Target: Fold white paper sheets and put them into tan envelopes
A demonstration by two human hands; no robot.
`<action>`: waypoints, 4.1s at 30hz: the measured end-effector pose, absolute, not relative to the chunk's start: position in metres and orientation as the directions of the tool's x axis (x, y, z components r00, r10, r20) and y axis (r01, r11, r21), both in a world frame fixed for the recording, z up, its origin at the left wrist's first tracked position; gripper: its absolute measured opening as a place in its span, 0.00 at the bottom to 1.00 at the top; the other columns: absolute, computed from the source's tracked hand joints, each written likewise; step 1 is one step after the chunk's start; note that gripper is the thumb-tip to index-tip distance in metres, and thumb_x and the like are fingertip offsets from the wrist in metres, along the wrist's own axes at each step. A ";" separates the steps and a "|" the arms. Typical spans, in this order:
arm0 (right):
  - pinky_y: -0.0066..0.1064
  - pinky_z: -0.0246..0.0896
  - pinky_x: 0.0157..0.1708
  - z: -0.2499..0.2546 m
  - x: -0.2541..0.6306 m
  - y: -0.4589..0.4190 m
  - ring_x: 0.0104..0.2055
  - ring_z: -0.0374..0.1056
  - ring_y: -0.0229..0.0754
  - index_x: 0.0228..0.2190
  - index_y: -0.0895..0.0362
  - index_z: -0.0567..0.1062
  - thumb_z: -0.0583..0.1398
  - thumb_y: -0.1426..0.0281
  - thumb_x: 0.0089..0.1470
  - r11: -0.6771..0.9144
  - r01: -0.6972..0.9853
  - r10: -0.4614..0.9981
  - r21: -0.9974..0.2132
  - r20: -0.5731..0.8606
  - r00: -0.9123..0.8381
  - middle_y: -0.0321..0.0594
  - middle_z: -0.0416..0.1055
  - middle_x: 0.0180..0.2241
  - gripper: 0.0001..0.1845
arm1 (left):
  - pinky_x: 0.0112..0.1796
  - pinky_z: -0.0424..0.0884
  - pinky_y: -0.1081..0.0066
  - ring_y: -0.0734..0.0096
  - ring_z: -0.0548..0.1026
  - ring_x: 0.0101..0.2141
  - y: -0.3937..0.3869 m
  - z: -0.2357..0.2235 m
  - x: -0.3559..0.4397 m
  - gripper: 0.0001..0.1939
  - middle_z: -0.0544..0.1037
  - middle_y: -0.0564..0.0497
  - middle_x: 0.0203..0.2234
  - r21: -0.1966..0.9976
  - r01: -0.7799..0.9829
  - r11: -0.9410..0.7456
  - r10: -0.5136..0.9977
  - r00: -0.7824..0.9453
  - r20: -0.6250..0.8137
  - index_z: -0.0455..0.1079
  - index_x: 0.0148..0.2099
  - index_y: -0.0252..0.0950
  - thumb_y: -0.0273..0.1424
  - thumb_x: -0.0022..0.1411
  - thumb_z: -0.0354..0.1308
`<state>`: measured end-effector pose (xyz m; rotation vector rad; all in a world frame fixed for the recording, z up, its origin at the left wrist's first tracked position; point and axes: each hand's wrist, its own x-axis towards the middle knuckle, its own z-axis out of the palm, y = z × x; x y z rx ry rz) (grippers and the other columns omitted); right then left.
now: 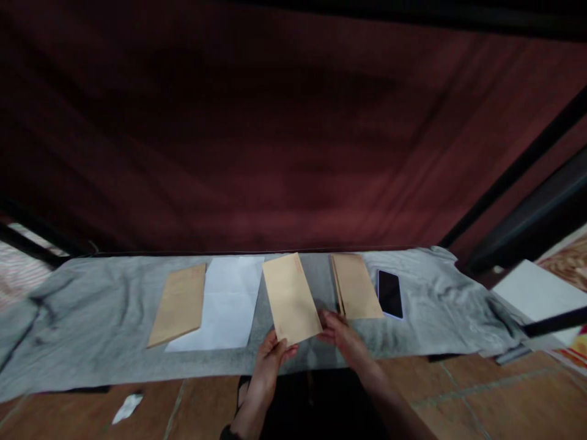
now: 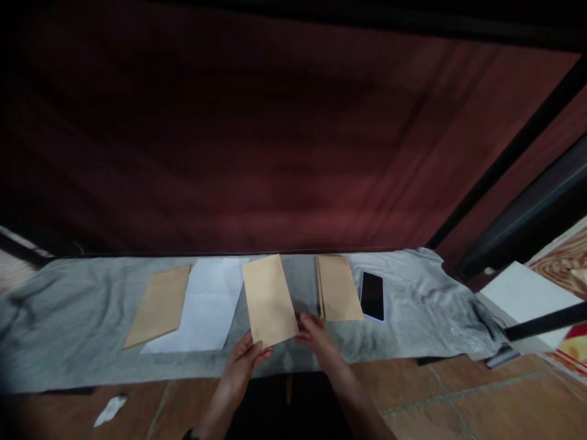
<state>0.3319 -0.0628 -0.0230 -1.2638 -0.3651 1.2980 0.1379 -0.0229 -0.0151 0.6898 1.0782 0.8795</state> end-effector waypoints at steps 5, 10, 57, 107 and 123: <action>0.36 0.74 0.35 -0.036 0.310 -0.082 0.31 0.76 0.44 0.31 0.58 0.79 0.74 0.49 0.37 -0.247 -0.480 0.873 -0.842 -0.408 0.266 0.41 0.78 0.29 0.28 | 0.37 0.79 0.61 0.59 0.81 0.31 -0.021 -0.021 0.142 0.29 0.84 0.44 0.36 0.848 -0.201 0.490 0.858 0.282 -0.429 0.76 0.44 0.34 0.43 0.40 0.75; 0.34 0.74 0.28 -0.033 0.309 -0.077 0.25 0.74 0.42 0.25 0.58 0.77 0.74 0.45 0.30 -0.239 -0.461 0.831 -0.855 -0.426 0.358 0.38 0.75 0.23 0.31 | 0.34 0.79 0.64 0.62 0.80 0.27 -0.021 -0.030 0.140 0.29 0.83 0.46 0.30 0.866 -0.138 0.480 0.859 0.272 -0.433 0.77 0.37 0.34 0.46 0.36 0.76; 0.30 0.65 0.17 -0.065 0.442 -0.119 0.17 0.67 0.39 0.46 0.58 0.72 0.71 0.48 0.36 -0.060 -0.254 0.504 -0.965 -0.249 0.827 0.33 0.74 0.21 0.40 | 0.24 0.66 0.72 0.70 0.72 0.21 -0.007 -0.042 0.309 0.12 0.73 0.56 0.20 0.968 0.234 0.095 0.877 0.441 -0.193 0.71 0.40 0.36 0.34 0.53 0.62; 0.44 0.71 0.48 -0.091 0.397 -0.121 0.49 0.75 0.55 0.59 0.53 0.69 0.55 0.49 0.60 -0.152 0.434 0.792 -0.888 0.154 0.591 0.48 0.78 0.47 0.32 | 0.65 0.54 0.50 0.52 0.54 0.69 0.004 -0.047 0.183 0.31 0.54 0.42 0.70 0.442 0.796 -0.414 0.910 0.381 0.165 0.57 0.71 0.37 0.29 0.67 0.52; 0.44 0.55 0.63 -0.101 0.325 -0.083 0.60 0.66 0.49 0.60 0.52 0.69 0.48 0.64 0.68 0.110 0.978 0.878 -0.177 0.479 -0.012 0.44 0.69 0.60 0.23 | 0.47 0.74 0.61 0.55 0.76 0.50 0.028 -0.022 0.073 0.20 0.77 0.36 0.50 -0.075 0.989 -0.131 0.991 0.134 0.031 0.72 0.56 0.29 0.19 0.65 0.49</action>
